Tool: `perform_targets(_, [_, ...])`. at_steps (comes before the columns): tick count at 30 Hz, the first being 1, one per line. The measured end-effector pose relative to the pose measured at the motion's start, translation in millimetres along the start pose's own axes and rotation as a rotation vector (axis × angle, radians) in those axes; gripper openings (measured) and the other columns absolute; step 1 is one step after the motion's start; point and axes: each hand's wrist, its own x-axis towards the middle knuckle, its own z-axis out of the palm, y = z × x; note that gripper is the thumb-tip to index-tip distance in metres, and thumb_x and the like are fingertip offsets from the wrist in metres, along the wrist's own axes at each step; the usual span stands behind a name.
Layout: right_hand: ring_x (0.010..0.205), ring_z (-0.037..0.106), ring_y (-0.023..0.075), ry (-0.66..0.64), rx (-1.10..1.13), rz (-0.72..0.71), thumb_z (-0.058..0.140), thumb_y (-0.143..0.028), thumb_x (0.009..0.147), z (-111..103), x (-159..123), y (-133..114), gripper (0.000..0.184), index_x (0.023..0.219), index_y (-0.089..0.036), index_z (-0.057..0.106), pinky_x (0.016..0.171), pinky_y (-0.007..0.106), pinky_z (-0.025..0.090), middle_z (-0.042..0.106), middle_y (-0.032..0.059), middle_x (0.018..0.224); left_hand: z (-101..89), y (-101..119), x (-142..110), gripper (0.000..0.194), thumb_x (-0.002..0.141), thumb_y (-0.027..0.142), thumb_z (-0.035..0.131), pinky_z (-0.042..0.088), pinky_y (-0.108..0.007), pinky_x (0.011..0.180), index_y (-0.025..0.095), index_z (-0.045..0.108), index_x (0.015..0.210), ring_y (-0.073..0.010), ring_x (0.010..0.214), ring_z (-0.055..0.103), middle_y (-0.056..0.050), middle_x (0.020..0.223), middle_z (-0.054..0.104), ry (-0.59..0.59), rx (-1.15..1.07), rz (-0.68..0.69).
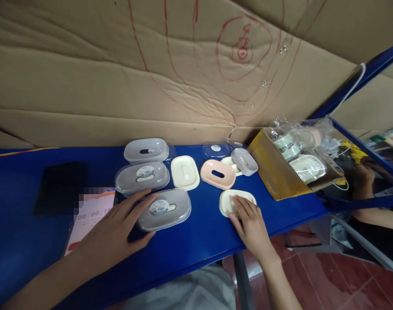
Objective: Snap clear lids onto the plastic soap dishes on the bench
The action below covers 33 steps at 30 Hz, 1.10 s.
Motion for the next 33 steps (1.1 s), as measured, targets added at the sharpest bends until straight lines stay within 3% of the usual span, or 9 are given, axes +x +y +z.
perform_targets(4, [0.146, 0.065, 0.0343, -0.109, 0.101, -0.131, 0.056, -0.045, 0.116, -2, 17, -49, 0.059, 0.172, -0.029, 0.044, 0.112, 0.055, 0.058, 0.064, 0.0124, 0.164, -2.7, 0, 4, 0.072, 0.101, 0.037, 0.064, 0.061, -0.058, 0.107, 0.021, 0.04, 0.167, -0.0435, 0.135, 0.067, -0.021, 0.162, 0.056, 0.091, 0.131, -0.03])
perform_targets(6, [0.15, 0.061, 0.0317, -0.105, 0.174, -0.227, 0.054, -0.042, 0.117, -2, 28, -60, 0.065, 0.177, -0.028, 0.034, 0.117, 0.053, 0.057, 0.062, 0.0117, 0.166, -4.9, 3, 5, 0.068, 0.102, 0.035, 0.063, 0.06, -0.058, 0.104, 0.017, 0.043, 0.165, -0.0443, 0.132, 0.067, -0.023, 0.16, 0.057, 0.123, 0.18, -0.032])
perform_targets(9, [0.154, 0.058, 0.0311, 0.034, 0.169, -0.242, 0.052, -0.034, 0.117, 0, 58, -48, 0.063, 0.177, -0.027, 0.035, 0.122, 0.053, 0.052, 0.063, 0.0117, 0.166, -9.8, 12, 6, 0.059, 0.106, 0.027, 0.058, 0.055, -0.057, 0.106, 0.015, 0.046, 0.163, -0.0428, 0.134, 0.066, -0.025, 0.161, 0.057, 0.16, 0.233, 0.035])
perform_targets(14, [0.138, 0.07, 0.0355, 0.142, -0.018, -0.138, 0.059, -0.031, 0.115, 3, 102, -3, 0.037, 0.149, -0.024, 0.071, 0.114, 0.057, 0.054, 0.078, 0.0128, 0.145, -17.1, 30, 5, 0.043, 0.115, 0.027, 0.05, 0.036, -0.054, 0.124, 0.026, 0.06, 0.156, -0.033, 0.144, 0.062, -0.014, 0.163, 0.062, 0.146, 0.148, 0.218])
perform_targets(17, [0.127, 0.076, 0.0309, 0.148, 0.064, -0.177, 0.06, -0.027, 0.115, -8, 92, 0, 0.03, 0.141, -0.024, 0.075, 0.106, 0.051, 0.058, 0.083, 0.0102, 0.134, -18.7, 33, 5, 0.039, 0.116, 0.027, 0.049, 0.03, -0.053, 0.127, 0.026, 0.066, 0.15, -0.0315, 0.146, 0.061, -0.012, 0.163, 0.063, 0.123, 0.114, 0.26])
perform_targets(20, [0.134, 0.073, 0.0276, 0.083, 0.196, -0.242, 0.061, -0.022, 0.114, -19, 60, -16, 0.034, 0.147, -0.026, 0.07, 0.111, 0.05, 0.056, 0.08, 0.0082, 0.14, -19.4, 28, 6, 0.047, 0.11, 0.013, 0.049, 0.033, -0.051, 0.124, 0.025, 0.066, 0.153, -0.0318, 0.146, 0.061, -0.013, 0.162, 0.064, 0.074, 0.157, 0.311])
perform_targets(24, [0.138, 0.07, 0.0266, -0.005, 0.257, -0.29, 0.061, -0.024, 0.114, -19, 29, -36, 0.041, 0.154, -0.028, 0.064, 0.118, 0.053, 0.054, 0.078, 0.0082, 0.145, -17.0, 21, 7, 0.053, 0.106, 0.008, 0.05, 0.038, -0.049, 0.119, 0.027, 0.066, 0.153, -0.0321, 0.144, 0.062, -0.011, 0.162, 0.065, 0.055, 0.157, 0.316])
perform_targets(27, [0.135, 0.071, 0.0278, -0.018, 0.194, -0.324, 0.065, -0.031, 0.114, -11, 25, -39, 0.038, 0.151, -0.025, 0.066, 0.118, 0.055, 0.053, 0.078, 0.0105, 0.142, -14.3, 19, 7, 0.058, 0.104, 0.004, 0.049, 0.039, -0.049, 0.12, 0.031, 0.066, 0.152, -0.0308, 0.146, 0.062, -0.009, 0.162, 0.065, 0.041, 0.137, 0.296])
perform_targets(33, [0.138, 0.07, 0.0256, -0.012, 0.075, -0.425, 0.059, -0.018, 0.115, -13, 21, -35, 0.032, 0.145, -0.023, 0.069, 0.117, 0.05, 0.05, 0.079, 0.0091, 0.142, -15.8, 11, -4, 0.07, 0.101, 0.001, 0.048, 0.045, -0.054, 0.122, 0.038, 0.059, 0.16, -0.033, 0.148, 0.062, -0.009, 0.168, 0.058, 0.013, 0.136, 0.245])
